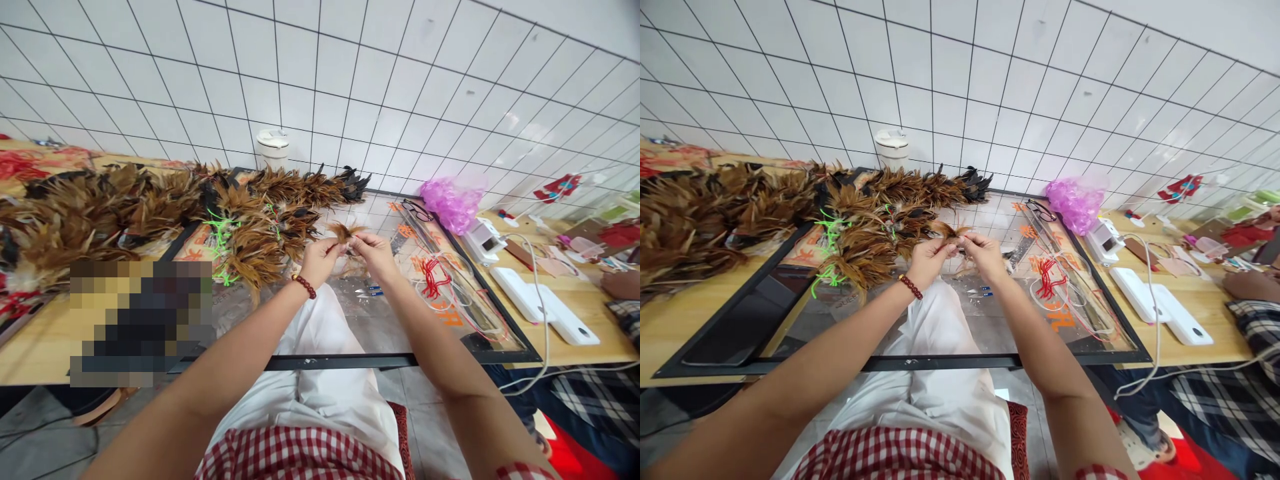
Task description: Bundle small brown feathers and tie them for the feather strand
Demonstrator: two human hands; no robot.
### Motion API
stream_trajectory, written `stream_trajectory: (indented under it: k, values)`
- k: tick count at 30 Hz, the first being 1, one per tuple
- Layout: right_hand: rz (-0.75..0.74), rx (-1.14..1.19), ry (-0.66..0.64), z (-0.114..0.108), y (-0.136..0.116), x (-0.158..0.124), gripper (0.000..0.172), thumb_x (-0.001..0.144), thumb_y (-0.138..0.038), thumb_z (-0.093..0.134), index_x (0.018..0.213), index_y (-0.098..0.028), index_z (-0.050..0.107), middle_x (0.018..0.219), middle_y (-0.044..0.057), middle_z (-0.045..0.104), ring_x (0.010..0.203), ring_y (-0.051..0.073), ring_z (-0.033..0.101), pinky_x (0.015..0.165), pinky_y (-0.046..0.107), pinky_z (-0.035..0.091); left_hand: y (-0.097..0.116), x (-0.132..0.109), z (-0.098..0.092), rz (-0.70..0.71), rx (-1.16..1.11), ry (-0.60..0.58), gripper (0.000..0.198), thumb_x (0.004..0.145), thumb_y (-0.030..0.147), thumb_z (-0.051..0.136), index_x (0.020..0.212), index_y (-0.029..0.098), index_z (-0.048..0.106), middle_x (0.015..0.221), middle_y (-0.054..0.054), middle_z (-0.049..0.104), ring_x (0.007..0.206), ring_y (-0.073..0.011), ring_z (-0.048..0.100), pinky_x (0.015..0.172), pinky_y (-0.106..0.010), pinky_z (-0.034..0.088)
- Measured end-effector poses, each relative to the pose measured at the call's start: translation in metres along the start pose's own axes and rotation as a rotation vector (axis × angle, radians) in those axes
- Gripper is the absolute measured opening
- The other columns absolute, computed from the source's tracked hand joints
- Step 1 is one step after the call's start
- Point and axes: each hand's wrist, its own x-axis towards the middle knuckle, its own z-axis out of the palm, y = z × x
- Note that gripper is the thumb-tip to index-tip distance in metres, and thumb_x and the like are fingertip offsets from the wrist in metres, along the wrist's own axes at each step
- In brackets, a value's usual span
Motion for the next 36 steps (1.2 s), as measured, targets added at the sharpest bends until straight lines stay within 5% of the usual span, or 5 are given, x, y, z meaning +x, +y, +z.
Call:
stream_trajectory:
  k: [12, 18, 24, 28, 36]
  values:
    - [-0.038, 0.133, 0.234, -0.012, -0.003, 0.008, 0.031, 0.064, -0.046, 0.073, 0.077, -0.021, 0.059, 0.058, -0.006, 0.049, 0.046, 0.006, 0.039, 0.045, 0.021, 0.03, 0.012, 0.002, -0.004, 0.044, 0.122, 0.141, 0.008, 0.07, 0.024, 0.069, 0.066, 0.017, 0.069, 0.064, 0.0, 0.064, 0.061, -0.0122, 0.056, 0.061, -0.025, 0.045]
    - [-0.108, -0.066, -0.109, -0.006, -0.013, -0.002, 0.056, 0.056, -0.034, 0.082, 0.107, -0.025, 0.061, 0.089, 0.001, 0.067, 0.079, 0.016, 0.061, 0.068, 0.028, 0.049, 0.005, 0.0, -0.003, 0.02, 0.201, 0.111, 0.015, 0.071, 0.03, 0.067, 0.064, 0.017, 0.067, 0.061, 0.0, 0.062, 0.058, -0.0116, 0.053, 0.057, -0.024, 0.042]
    - [-0.224, -0.272, 0.024, 0.001, -0.021, 0.013, 0.02, 0.068, -0.036, 0.072, 0.078, -0.02, 0.065, 0.078, 0.002, 0.067, 0.073, 0.015, 0.061, 0.069, 0.03, 0.049, -0.002, 0.0, 0.001, -0.125, 0.244, 0.082, 0.011, 0.069, 0.025, 0.068, 0.078, 0.018, 0.066, 0.071, 0.0, 0.065, 0.056, -0.011, 0.055, 0.059, -0.025, 0.043]
    - [-0.213, -0.096, 0.088, 0.03, -0.03, 0.039, 0.02, 0.068, -0.033, 0.071, 0.079, -0.02, 0.059, 0.079, 0.0, 0.067, 0.061, 0.01, 0.058, 0.06, 0.025, 0.048, -0.001, -0.001, 0.004, -0.22, 0.192, 0.034, 0.031, 0.067, 0.016, 0.068, 0.098, 0.018, 0.062, 0.08, -0.001, 0.067, 0.055, -0.0107, 0.057, 0.061, -0.026, 0.046]
    - [0.16, -0.115, -0.087, 0.096, -0.033, 0.074, 0.031, 0.064, -0.021, 0.075, 0.087, -0.018, 0.055, 0.069, 0.002, 0.065, 0.057, 0.012, 0.061, 0.045, 0.02, 0.041, -0.001, 0.001, 0.001, -0.277, 0.123, 0.052, 0.014, 0.069, 0.008, 0.06, 0.079, 0.017, 0.06, 0.069, 0.0, 0.064, 0.05, -0.0105, 0.056, 0.053, -0.024, 0.045]
